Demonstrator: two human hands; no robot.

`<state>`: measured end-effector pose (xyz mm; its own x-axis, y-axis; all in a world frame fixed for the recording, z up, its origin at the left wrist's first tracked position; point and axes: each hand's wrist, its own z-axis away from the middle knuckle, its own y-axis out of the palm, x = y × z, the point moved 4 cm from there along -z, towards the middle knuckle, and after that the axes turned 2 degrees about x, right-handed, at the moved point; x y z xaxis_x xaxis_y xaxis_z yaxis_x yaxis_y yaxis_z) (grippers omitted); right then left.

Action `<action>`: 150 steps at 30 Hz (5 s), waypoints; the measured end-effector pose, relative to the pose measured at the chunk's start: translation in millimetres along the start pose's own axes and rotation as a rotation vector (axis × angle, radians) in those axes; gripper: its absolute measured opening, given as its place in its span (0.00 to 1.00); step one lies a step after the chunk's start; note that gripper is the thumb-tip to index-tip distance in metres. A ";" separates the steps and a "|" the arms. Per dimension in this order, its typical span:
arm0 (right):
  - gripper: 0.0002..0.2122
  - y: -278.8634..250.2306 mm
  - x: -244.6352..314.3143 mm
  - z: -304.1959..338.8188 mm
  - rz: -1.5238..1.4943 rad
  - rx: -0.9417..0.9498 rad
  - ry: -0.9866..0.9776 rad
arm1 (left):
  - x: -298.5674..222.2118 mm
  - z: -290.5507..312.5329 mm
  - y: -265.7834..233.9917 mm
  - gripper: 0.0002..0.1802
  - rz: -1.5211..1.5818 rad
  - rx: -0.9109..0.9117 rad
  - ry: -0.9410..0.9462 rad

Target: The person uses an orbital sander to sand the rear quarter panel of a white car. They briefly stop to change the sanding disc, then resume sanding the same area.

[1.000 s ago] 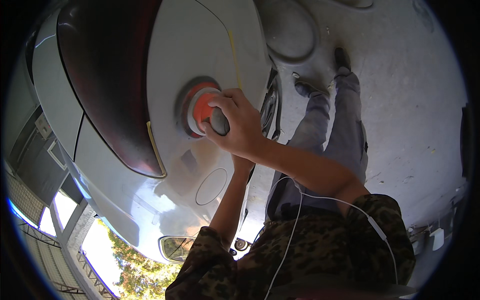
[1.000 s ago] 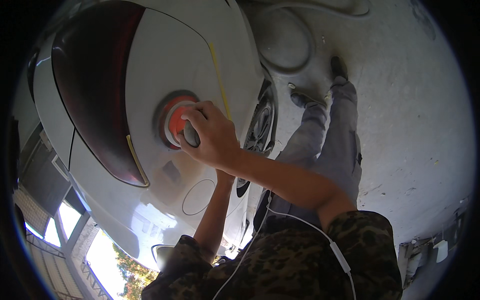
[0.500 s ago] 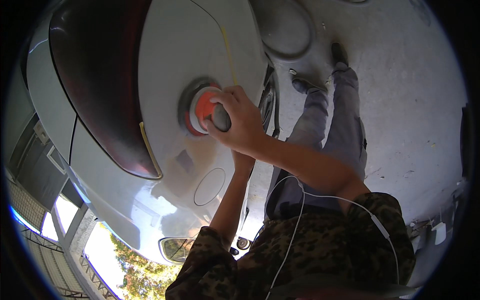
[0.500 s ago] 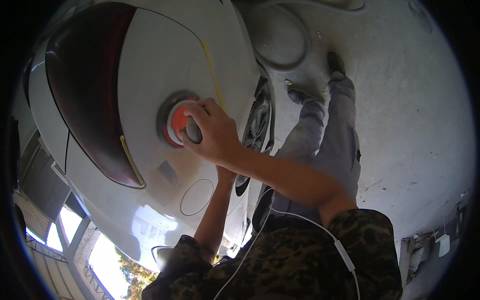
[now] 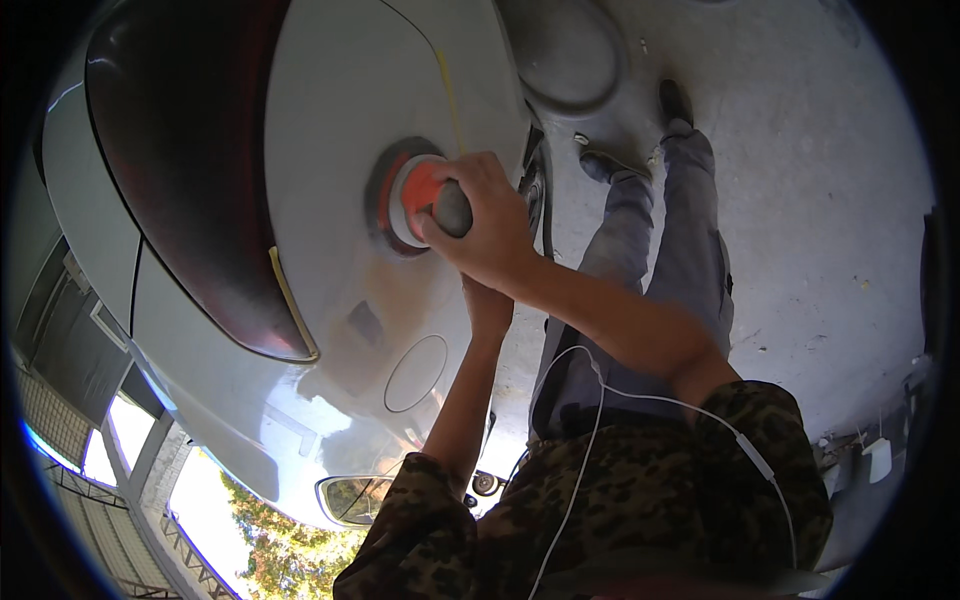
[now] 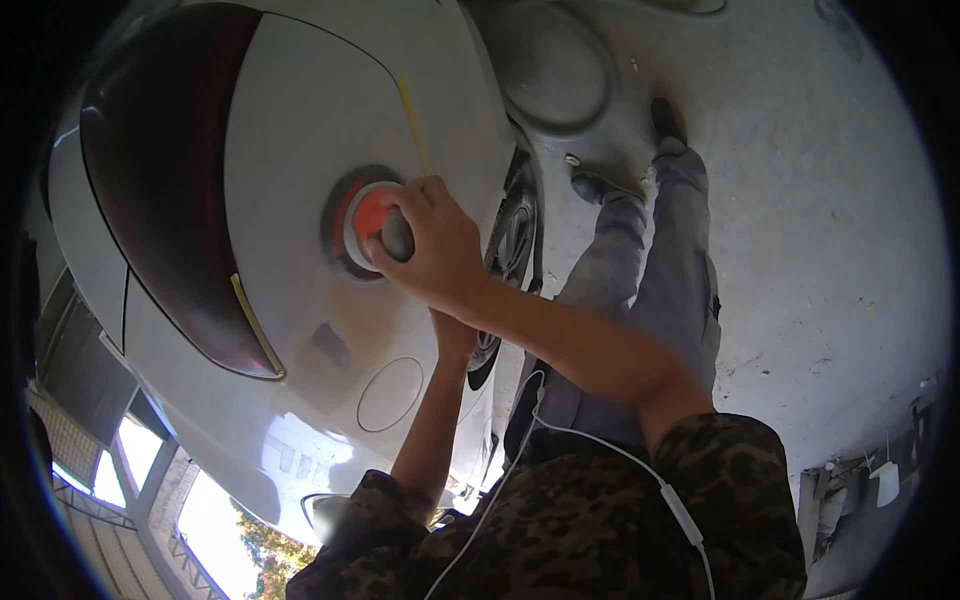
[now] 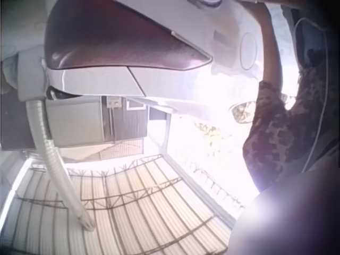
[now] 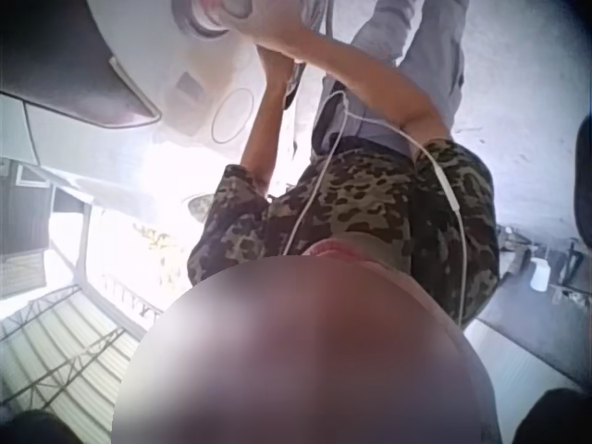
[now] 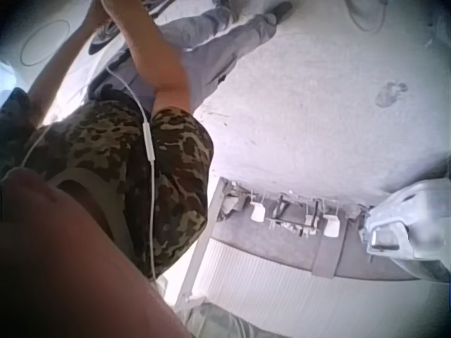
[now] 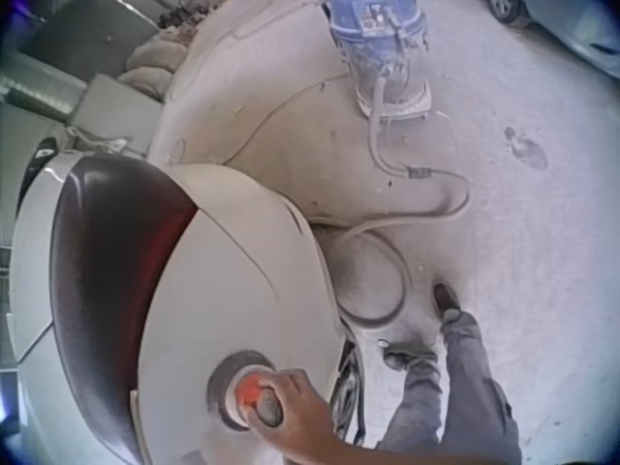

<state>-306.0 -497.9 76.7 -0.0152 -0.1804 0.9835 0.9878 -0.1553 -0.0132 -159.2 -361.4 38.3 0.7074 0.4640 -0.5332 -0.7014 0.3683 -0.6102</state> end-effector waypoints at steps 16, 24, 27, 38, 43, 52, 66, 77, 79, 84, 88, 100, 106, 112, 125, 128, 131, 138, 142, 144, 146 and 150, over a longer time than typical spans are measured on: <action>0.23 0.8 2.4 6.1 0.028 -0.002 -0.032 | -0.5 -2.1 4.1 0.44 -0.071 0.007 0.066; 0.23 -10.6 -21.0 -17.2 0.055 -0.082 0.095 | -2.4 -4.6 4.4 0.44 0.189 0.055 -0.201; 0.23 -12.1 -21.1 -18.0 0.057 -0.078 0.086 | -2.6 -5.4 9.8 0.44 0.134 0.053 -0.091; 0.22 -4.6 -11.2 -11.1 0.026 -0.038 0.100 | -1.8 -9.2 -1.4 0.44 0.055 0.071 -0.093; 0.21 -15.6 -29.4 -30.5 0.060 -0.113 0.221 | -22.4 -12.6 6.3 0.46 0.148 0.012 -0.137; 0.21 11.7 44.4 28.6 0.083 0.041 -0.229 | -2.9 12.4 -1.8 0.41 -0.052 0.056 0.071; 0.23 16.5 74.6 55.8 0.235 0.226 -0.397 | -24.6 22.3 -3.5 0.37 0.084 -0.012 -0.047; 0.22 13.9 64.1 41.8 0.142 0.054 -0.358 | -26.0 26.6 -5.0 0.35 0.095 -0.023 -0.043; 0.23 19.5 76.4 53.4 0.190 0.130 -0.399 | -27.2 25.4 -5.6 0.34 0.109 -0.028 -0.054; 0.23 15.6 68.7 42.0 0.151 0.052 -0.323 | -26.4 28.8 -6.5 0.33 0.083 -0.022 -0.020; 0.24 3.7 50.9 27.0 0.155 -0.078 -0.190 | -24.4 31.1 -5.5 0.32 0.038 -0.021 0.036; 0.21 13.7 76.1 42.8 0.201 0.063 -0.320 | -35.1 30.6 -12.4 0.30 0.065 -0.061 -0.001; 0.22 14.6 90.0 47.3 0.219 0.102 -0.450 | -52.8 32.6 -15.3 0.28 0.005 -0.109 0.050; 0.24 18.8 84.5 49.1 0.190 0.071 -0.380 | -22.5 28.8 -16.0 0.27 0.055 -0.028 0.028; 0.27 -4.7 -20.4 -3.9 0.012 -0.096 0.140 | -21.1 -7.5 -2.8 0.40 0.128 -0.060 -0.087; 0.32 -15.0 -23.8 8.8 -0.060 -0.075 0.140 | -28.7 3.7 -3.4 0.39 0.089 -0.091 -0.125; 0.40 -22.5 -26.0 34.3 -0.193 -0.062 0.228 | -32.7 19.1 -8.6 0.40 0.090 -0.132 -0.079; 0.41 -38.8 -62.5 45.8 -0.371 -0.202 0.494 | -22.2 37.5 1.4 0.43 -0.064 -0.037 -0.041; 0.38 -49.9 -71.3 39.4 -0.434 -0.241 0.454 | -13.8 87.6 -6.7 0.36 -0.487 -0.189 0.383; 0.38 -51.3 -71.4 33.1 -0.392 -0.227 0.436 | 8.9 107.7 3.3 0.30 -0.319 0.046 0.324; 0.38 -46.5 -66.5 28.7 -0.336 -0.178 0.402 | 34.0 125.5 20.1 0.27 -0.372 0.209 0.134; 0.39 -17.8 -46.0 37.6 -0.371 0.012 0.400 | 69.1 131.6 46.8 0.34 -0.187 0.526 -0.241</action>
<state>-317.0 -450.3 38.5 -0.4184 -0.4718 0.7761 0.9066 -0.2679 0.3259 -154.6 -206.1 50.0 0.8264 0.4995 -0.2598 -0.5593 0.7816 -0.2763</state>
